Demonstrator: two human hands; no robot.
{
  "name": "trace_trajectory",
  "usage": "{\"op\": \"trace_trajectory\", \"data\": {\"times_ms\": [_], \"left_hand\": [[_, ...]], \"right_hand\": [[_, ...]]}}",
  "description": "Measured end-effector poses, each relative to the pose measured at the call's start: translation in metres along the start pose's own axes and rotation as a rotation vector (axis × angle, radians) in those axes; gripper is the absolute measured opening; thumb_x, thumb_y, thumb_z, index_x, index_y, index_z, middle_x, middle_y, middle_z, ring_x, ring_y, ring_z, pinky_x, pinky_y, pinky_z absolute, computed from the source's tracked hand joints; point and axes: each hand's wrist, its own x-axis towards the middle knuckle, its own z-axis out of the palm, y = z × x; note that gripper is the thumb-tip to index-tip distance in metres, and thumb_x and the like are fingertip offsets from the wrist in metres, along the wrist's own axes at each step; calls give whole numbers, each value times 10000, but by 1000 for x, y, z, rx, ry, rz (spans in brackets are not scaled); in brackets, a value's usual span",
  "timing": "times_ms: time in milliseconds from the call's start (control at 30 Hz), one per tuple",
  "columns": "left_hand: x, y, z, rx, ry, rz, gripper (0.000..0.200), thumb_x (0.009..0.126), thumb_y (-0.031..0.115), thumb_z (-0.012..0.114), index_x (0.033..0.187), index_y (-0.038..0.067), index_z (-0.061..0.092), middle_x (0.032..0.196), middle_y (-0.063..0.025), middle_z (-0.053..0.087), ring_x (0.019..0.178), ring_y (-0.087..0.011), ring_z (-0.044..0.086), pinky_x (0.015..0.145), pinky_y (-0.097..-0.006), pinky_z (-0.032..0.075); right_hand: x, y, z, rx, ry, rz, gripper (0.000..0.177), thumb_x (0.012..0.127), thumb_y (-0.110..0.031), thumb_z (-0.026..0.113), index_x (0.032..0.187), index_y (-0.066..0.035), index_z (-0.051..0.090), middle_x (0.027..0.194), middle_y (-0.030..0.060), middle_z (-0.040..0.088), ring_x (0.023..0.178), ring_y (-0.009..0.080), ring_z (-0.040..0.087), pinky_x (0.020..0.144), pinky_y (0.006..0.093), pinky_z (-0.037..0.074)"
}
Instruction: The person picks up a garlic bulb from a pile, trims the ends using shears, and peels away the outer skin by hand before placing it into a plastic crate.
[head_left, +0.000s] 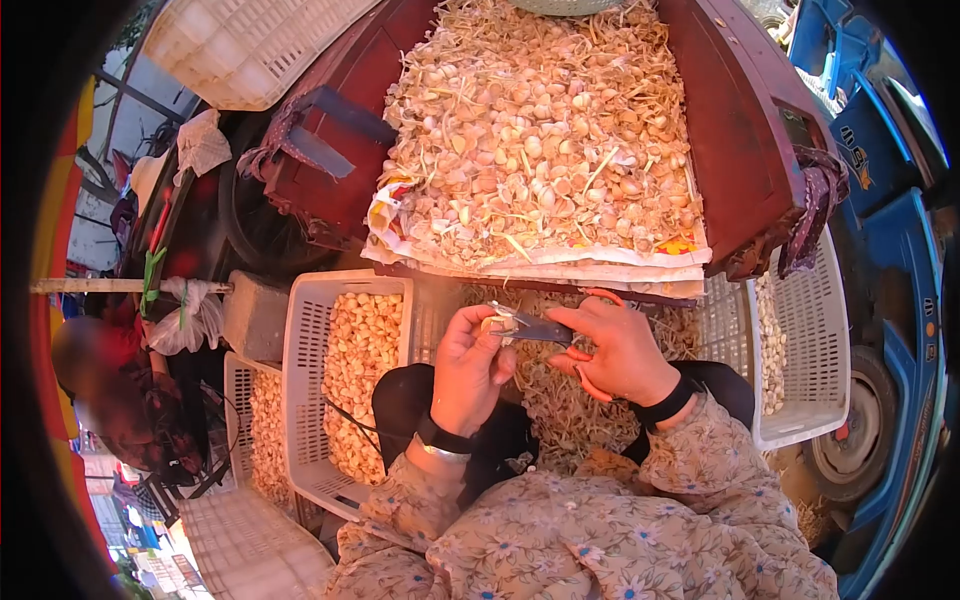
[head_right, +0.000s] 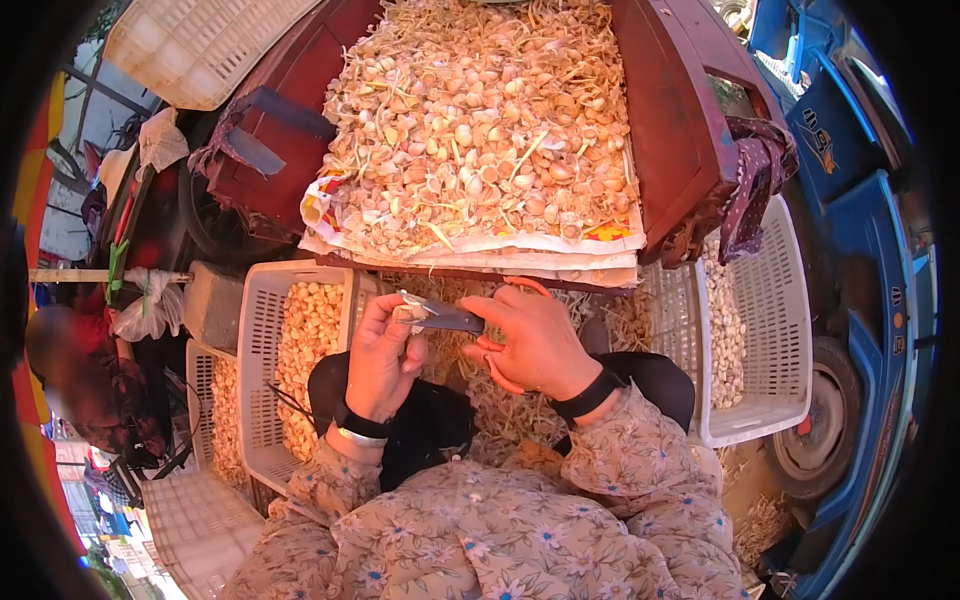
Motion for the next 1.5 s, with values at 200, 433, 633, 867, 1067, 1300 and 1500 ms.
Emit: {"op": "trace_trajectory", "data": {"times_ms": [200,433,633,867,1067,1300,1500], "left_hand": [[-3,-1,-9,45,-44,-1,192,866,55,543,1042,57,465,859,-32,542,552,-71,413,467,-179,321],[-8,0,-11,138,-7,47,178,866,42,536,1032,58,472,866,-25,536,560,-53,387,491,-181,328],[-11,2,-8,133,14,67,157,869,44,533,1012,54,470,826,-18,534,552,-47,385,496,-181,329],[-21,-9,-11,39,-30,2,162,869,90,551,1006,76,464,860,-96,595,534,-51,391,498,-186,330],[-26,-7,-7,-18,-59,-42,153,884,130,542,995,93,444,849,-91,589,505,-54,386,484,-185,325],[-32,-6,-4,265,-94,-92,105,902,119,509,944,93,417,735,-8,494,498,-45,390,434,-180,309],[-38,-23,-19,390,-40,-90,91,916,122,477,915,88,393,685,20,458,526,-32,399,448,-188,334]], "right_hand": [[-6,1,2,-100,-24,26,458,637,-180,740,1058,-92,582,709,72,501,660,265,540,642,353,448],[-10,2,10,-85,-102,42,389,716,-235,686,1057,-79,581,661,82,496,633,267,545,759,371,461],[-13,-4,11,12,-139,107,359,731,-260,684,1033,-93,587,634,87,531,570,279,543,604,370,461],[-15,-8,10,308,-247,328,342,761,-201,704,1045,-49,590,735,73,591,493,84,513,420,245,373],[-5,-3,31,1208,64,512,472,777,-165,694,1180,-46,481,930,21,581,655,51,503,534,202,408],[-4,-18,51,1189,-19,506,441,730,-29,708,1129,-57,522,865,-23,531,691,31,454,603,176,397],[-1,-25,60,1036,1,511,314,751,50,630,1031,-66,547,767,-41,500,661,24,458,570,171,372]]}}
